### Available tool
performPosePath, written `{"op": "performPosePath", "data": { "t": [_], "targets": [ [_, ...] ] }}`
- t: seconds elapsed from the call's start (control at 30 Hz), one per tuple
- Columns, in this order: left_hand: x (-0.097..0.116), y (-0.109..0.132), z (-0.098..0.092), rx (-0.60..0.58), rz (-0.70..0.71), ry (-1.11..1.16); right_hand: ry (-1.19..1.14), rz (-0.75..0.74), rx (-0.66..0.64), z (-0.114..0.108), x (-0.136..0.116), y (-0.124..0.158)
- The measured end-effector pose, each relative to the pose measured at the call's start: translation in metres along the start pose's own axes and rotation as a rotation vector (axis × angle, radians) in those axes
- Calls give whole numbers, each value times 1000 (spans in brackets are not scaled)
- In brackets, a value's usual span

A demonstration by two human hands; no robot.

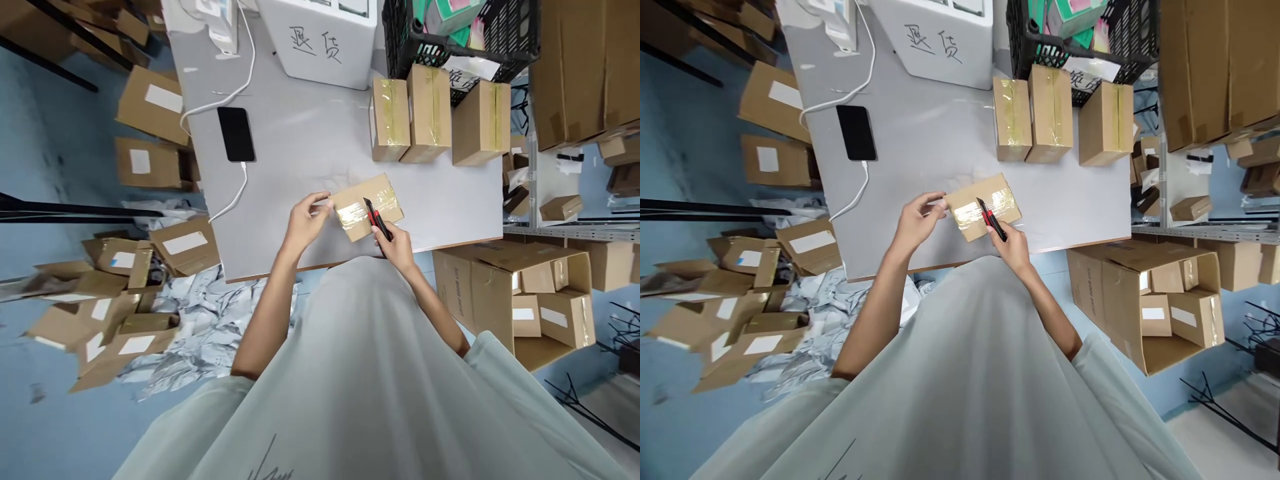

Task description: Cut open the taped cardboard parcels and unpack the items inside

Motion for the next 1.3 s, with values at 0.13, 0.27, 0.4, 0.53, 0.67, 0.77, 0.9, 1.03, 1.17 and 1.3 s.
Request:
{"op": "performPosePath", "data": {
  "t": [0.13,0.27,0.4,0.53,0.67,0.77,0.9,1.03,1.17,1.3],
  "targets": [
    [-2,-15,0,34,1,-1,105,6,5,14,-18,13],
    [-8,-20,-5,3,9,65,252,-44,8,28,-39,21],
    [-12,-24,-7,-23,-3,99,418,-24,-17,38,-49,25],
    [-13,-27,-5,-33,-9,128,525,-20,-33,41,-54,26],
    [-9,-26,-3,-29,0,117,650,14,-67,40,-67,30],
    [-4,-23,-1,-11,0,84,796,86,-95,41,-84,36],
    [0,-20,2,21,-5,70,923,131,-126,47,-106,43],
    [-4,-19,6,48,-11,68,966,112,-126,56,-116,42],
    [-8,-21,10,79,-7,70,1010,89,-143,57,-120,37],
    [-8,-21,16,124,-15,74,1049,71,-186,53,-122,40]
  ]
}}
Point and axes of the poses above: each hand's wrist, its own y-axis away from the middle knuckle, its own z-axis out of the palm, x = y × z, the point moved 1 cm from there along -y, towards the middle knuckle, and after that the axes turned 6 degrees about -y, right-handed, at the moved point
